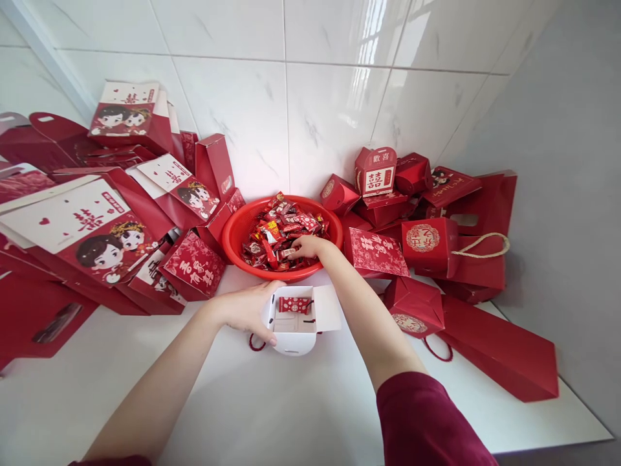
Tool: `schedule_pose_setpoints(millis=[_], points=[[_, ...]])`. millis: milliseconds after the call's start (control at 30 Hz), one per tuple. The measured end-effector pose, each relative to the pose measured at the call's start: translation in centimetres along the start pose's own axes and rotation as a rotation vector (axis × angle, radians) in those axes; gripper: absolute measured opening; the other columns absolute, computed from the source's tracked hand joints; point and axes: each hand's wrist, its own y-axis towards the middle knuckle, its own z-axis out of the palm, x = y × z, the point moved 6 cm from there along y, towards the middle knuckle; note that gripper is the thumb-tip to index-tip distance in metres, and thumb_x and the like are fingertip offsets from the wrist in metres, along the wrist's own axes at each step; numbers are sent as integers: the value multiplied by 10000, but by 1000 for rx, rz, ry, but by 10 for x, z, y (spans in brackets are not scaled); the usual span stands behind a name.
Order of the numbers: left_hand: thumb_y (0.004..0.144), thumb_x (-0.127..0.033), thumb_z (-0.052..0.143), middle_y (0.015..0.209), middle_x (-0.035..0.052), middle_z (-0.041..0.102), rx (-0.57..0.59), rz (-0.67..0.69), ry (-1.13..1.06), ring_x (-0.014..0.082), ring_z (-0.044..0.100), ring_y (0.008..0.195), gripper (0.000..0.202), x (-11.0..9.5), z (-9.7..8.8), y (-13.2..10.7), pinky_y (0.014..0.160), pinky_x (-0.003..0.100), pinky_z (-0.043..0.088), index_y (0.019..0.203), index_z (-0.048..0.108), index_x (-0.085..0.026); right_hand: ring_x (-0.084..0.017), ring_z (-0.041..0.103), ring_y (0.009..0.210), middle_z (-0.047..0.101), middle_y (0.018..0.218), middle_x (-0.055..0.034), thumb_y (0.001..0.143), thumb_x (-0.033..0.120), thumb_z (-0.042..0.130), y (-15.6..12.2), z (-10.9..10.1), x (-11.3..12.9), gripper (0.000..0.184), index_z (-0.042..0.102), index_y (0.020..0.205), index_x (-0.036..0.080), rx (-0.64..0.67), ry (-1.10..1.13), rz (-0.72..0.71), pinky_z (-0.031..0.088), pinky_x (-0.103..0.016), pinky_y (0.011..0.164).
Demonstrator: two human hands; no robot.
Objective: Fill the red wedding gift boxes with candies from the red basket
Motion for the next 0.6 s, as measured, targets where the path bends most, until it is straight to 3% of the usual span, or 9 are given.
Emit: schedule_pose_setpoints(millis=[233, 333, 467, 533, 600], points=[[453, -476, 856, 1302, 91, 526, 1, -18, -8, 321, 536, 1175, 959, 1, 1, 1, 891, 361, 484, 1271, 414, -239, -192, 619, 738, 729, 816, -54, 807, 457, 685, -10, -15, 17, 304, 771, 864, 171, -156, -82, -94, 399, -261, 696], [460, -471, 853, 1315, 95, 523, 3, -16, -13, 319, 529, 1190, 993, 0, 1, 1, 901, 360, 484, 1308, 390, -240, -181, 594, 729, 706, 788, -60, 855, 475, 625, -40, -32, 34, 344, 754, 841, 157, -259, -87, -133, 375, -264, 691], [462, -486, 847, 1303, 106, 531, -13, -16, 2, 321, 535, 1184, 989, 0, 0, 1, 911, 374, 482, 1305, 398, -228, -130, 526, 662, 650, 739, -17, 921, 562, 497, -99, -46, 64, 472, 709, 849, 147, -375, 27, -250, 347, -246, 630], [457, -493, 846, 1321, 108, 523, -24, -1, 5, 330, 524, 1206, 990, -1, -1, 2, 932, 379, 475, 1305, 411, -226, -115, 493, 607, 614, 673, 2, 915, 609, 473, -124, -41, 75, 529, 689, 778, 145, -342, 150, -296, 329, -244, 579], [457, -499, 843, 1327, 106, 526, -22, 15, 7, 337, 525, 1210, 982, -2, -1, 3, 933, 377, 475, 1304, 426, -228, -130, 555, 667, 660, 750, -6, 938, 608, 425, -139, -33, 81, 539, 703, 818, 162, -289, 279, -308, 378, -240, 619]])
